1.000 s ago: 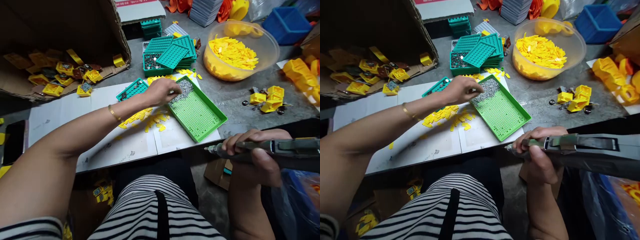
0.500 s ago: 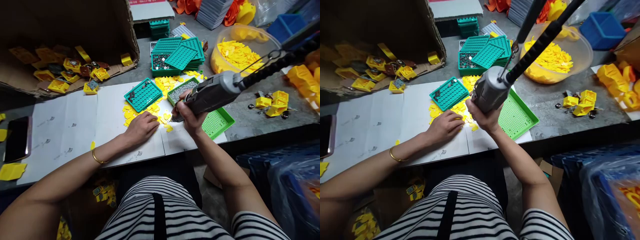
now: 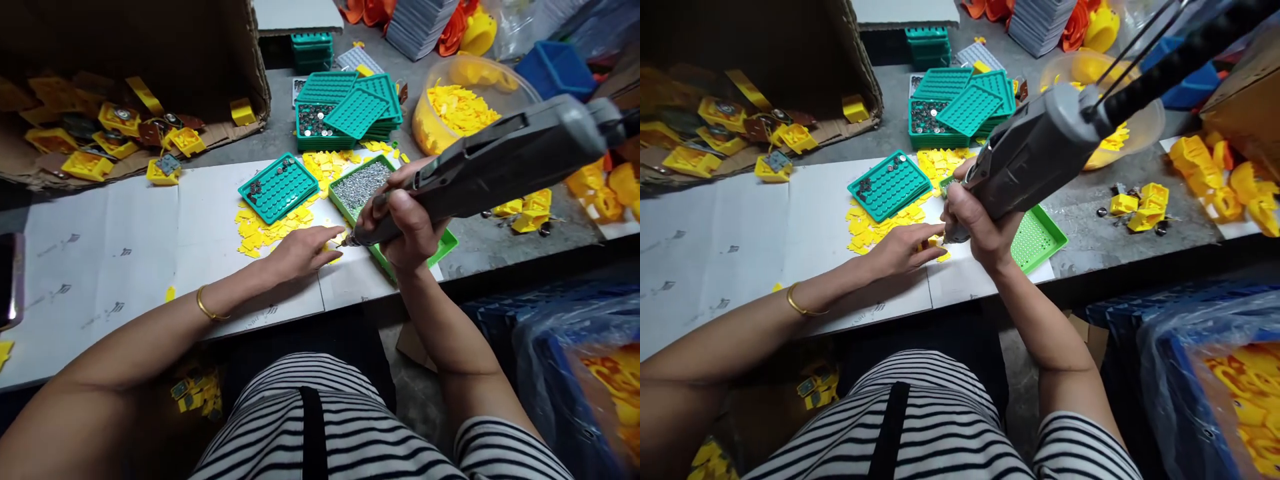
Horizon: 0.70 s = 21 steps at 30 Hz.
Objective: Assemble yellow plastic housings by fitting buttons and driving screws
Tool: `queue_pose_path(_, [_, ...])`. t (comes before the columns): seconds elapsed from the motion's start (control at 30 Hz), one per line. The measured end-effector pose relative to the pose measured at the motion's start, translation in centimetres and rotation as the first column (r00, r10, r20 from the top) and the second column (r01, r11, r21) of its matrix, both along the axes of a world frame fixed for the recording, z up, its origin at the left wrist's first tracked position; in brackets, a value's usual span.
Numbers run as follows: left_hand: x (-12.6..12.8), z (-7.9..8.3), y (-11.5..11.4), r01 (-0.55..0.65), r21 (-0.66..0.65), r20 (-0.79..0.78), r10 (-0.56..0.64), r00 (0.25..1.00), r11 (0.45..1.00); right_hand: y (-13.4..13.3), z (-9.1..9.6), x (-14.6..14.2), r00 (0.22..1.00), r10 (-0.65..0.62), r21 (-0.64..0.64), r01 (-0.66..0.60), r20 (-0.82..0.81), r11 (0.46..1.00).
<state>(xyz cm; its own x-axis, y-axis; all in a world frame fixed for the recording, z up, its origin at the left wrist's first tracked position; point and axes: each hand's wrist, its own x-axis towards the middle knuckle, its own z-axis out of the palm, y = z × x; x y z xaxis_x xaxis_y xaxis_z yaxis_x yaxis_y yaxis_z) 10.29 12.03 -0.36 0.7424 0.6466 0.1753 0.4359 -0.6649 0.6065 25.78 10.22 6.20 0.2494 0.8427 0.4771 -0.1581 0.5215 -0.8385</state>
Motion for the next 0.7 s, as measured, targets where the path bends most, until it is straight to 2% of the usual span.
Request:
queue_pose_path(0.07, [1.4, 0.8, 0.3, 0.113, -0.100, -0.013, -0.115, 0.993, 0.988, -0.9, 1.4, 0.8, 1.000, -0.013, 0.040, 0.013, -0.001, 0.999])
queue_pose_path(0.13, [2.5, 1.4, 0.8, 0.226, -0.130, -0.024, -0.231, 0.973, 0.965, -2.2, 2.7, 2.2, 0.999, -0.049, 0.039, 0.049, 0.011, 0.998])
queue_pose_path(0.2, [3.3, 1.7, 1.8, 0.291, -0.065, -0.056, -0.295, 0.954, 0.955, -4.1, 3.8, 4.0, 0.991, -0.128, 0.022, 0.127, 0.024, 0.992])
queue_pose_path(0.23, [3.8, 1.8, 2.6, 0.282, -0.004, -0.079, -0.282, 0.956, 0.959, -5.1, 4.0, 5.0, 0.985, -0.169, 0.021, 0.169, 0.030, 0.985])
queue_pose_path(0.27, [4.3, 1.8, 3.4, 0.242, 0.065, -0.098, -0.235, 0.967, 0.968, -6.3, 4.1, 6.0, 0.978, -0.206, 0.024, 0.205, 0.036, 0.978])
queue_pose_path(0.33, [5.4, 1.7, 5.2, 0.080, 0.202, -0.084, -0.064, 0.994, 0.976, -8.4, 3.4, 7.7, 0.964, -0.262, 0.016, 0.262, 0.049, 0.965])
queue_pose_path(0.4, [6.5, 1.5, 6.3, -0.061, 0.295, -0.030, 0.073, 0.997, 0.954, -10.0, 2.0, 9.1, 0.951, -0.298, -0.035, 0.301, 0.080, 0.953])
queue_pose_path(0.5, [7.1, 1.0, 6.2, -0.155, 0.370, -0.019, 0.174, 0.985, 0.916, -10.9, -0.6, 10.4, 0.935, -0.334, -0.089, 0.345, 0.117, 0.934])
queue_pose_path(0.6, [6.5, 0.6, 4.7, -0.261, 0.368, -0.109, 0.320, 0.941, 0.893, -10.6, -2.4, 11.4, 0.929, -0.346, -0.092, 0.359, 0.134, 0.929])
queue_pose_path(0.7, [5.9, 0.7, 3.8, -0.393, 0.248, -0.225, 0.447, 0.866, 0.886, -10.2, -2.9, 12.2, 0.926, -0.329, -0.115, 0.353, 0.186, 0.929])
